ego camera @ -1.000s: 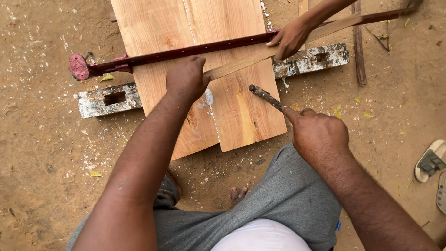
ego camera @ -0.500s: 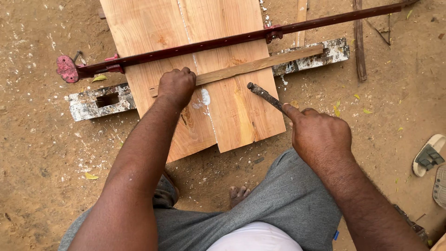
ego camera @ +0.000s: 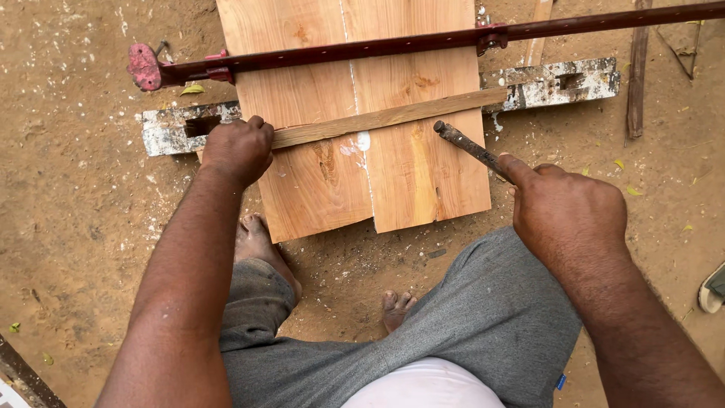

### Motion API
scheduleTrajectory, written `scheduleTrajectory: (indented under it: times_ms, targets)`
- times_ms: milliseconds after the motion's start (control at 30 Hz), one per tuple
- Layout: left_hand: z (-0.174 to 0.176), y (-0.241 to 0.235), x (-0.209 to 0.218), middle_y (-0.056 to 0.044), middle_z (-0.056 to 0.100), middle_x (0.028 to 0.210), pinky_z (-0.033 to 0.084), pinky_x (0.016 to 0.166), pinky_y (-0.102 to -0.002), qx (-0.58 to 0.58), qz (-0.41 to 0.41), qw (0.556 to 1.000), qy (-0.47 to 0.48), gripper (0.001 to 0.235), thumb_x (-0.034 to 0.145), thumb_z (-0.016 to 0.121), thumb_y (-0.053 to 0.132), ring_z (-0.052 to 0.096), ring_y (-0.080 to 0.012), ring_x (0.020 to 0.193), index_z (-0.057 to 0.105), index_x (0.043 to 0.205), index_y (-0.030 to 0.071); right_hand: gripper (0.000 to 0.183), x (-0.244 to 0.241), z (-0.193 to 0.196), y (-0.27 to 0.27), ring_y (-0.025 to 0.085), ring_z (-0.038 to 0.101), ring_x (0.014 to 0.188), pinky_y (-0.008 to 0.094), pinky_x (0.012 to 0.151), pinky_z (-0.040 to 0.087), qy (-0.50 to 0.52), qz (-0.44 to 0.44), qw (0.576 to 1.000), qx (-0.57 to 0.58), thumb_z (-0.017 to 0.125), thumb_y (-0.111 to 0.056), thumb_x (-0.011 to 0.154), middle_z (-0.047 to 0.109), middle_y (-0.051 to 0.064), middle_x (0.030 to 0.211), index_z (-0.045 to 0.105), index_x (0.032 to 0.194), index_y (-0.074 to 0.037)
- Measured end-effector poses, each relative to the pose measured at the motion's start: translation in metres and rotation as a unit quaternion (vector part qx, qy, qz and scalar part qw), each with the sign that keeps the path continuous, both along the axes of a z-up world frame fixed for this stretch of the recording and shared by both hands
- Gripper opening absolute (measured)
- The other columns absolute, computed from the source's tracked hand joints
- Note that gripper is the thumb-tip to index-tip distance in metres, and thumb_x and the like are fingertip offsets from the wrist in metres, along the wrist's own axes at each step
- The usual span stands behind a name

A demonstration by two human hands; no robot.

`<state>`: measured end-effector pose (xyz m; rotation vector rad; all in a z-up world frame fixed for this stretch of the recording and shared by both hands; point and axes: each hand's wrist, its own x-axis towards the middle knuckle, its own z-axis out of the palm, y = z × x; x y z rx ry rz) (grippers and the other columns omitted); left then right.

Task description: The person hammers nails into wooden planks that are clamped together. They position nails and strike them with a hammer to secure the pieces.

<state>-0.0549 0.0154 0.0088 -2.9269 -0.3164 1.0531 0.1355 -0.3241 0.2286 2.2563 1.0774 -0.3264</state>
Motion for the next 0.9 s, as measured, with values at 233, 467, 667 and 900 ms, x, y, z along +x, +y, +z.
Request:
scheduleTrajectory:
  times_ms: [233,467,667,900]
  targets:
    - [-0.011,-0.009,-0.008,-0.010,0.069,0.109,0.066,0.069,-0.032,0.029,-0.017,0.999,-0.008,0.026,0.109,0.051,0.023,0.072,-0.0151,0.083,0.063,0.125,0.006,0.045,-0.001,0.004,0.006,0.009,0.068,0.057,0.029,0.046,0.057,-0.006,0.015,0.995,-0.097,0.050,-0.036,0.106,0.072,-0.001,0.078,0.053,0.150,-0.043]
    - [-0.008,-0.042,0.009,-0.006,0.073,0.121,0.061,0.082,-0.040,-0.116,0.035,0.949,-0.292,0.023,0.097,0.059,0.011,0.072,-0.0222,0.097,0.074,0.114,0.015,0.046,0.026,-0.016,-0.063,0.016,0.072,0.063,0.033,0.062,0.064,0.044,-0.168,0.977,-0.122,0.051,-0.047,0.106,0.075,0.001,0.096,0.052,0.152,-0.043]
    - [0.007,-0.146,0.074,-0.008,0.074,0.113,0.061,0.088,-0.040,-0.276,0.065,0.946,-0.159,0.030,0.101,0.057,0.007,0.073,-0.0250,0.097,0.064,0.128,0.017,0.044,0.044,-0.108,-0.171,0.018,0.057,0.072,0.041,0.071,0.052,0.249,-0.431,0.863,0.090,0.054,-0.038,0.105,0.065,0.008,0.092,0.059,0.143,-0.016]
    - [-0.001,-0.151,0.099,-0.006,0.073,0.113,0.060,0.083,-0.043,-0.343,0.306,0.842,-0.281,0.020,0.104,0.057,0.024,0.070,-0.0265,0.095,0.073,0.114,0.021,0.027,0.030,-0.137,-0.212,0.015,0.046,0.065,0.034,0.057,0.040,0.318,-0.537,0.672,0.398,0.057,-0.021,0.114,0.055,0.008,0.085,0.066,0.130,-0.001]
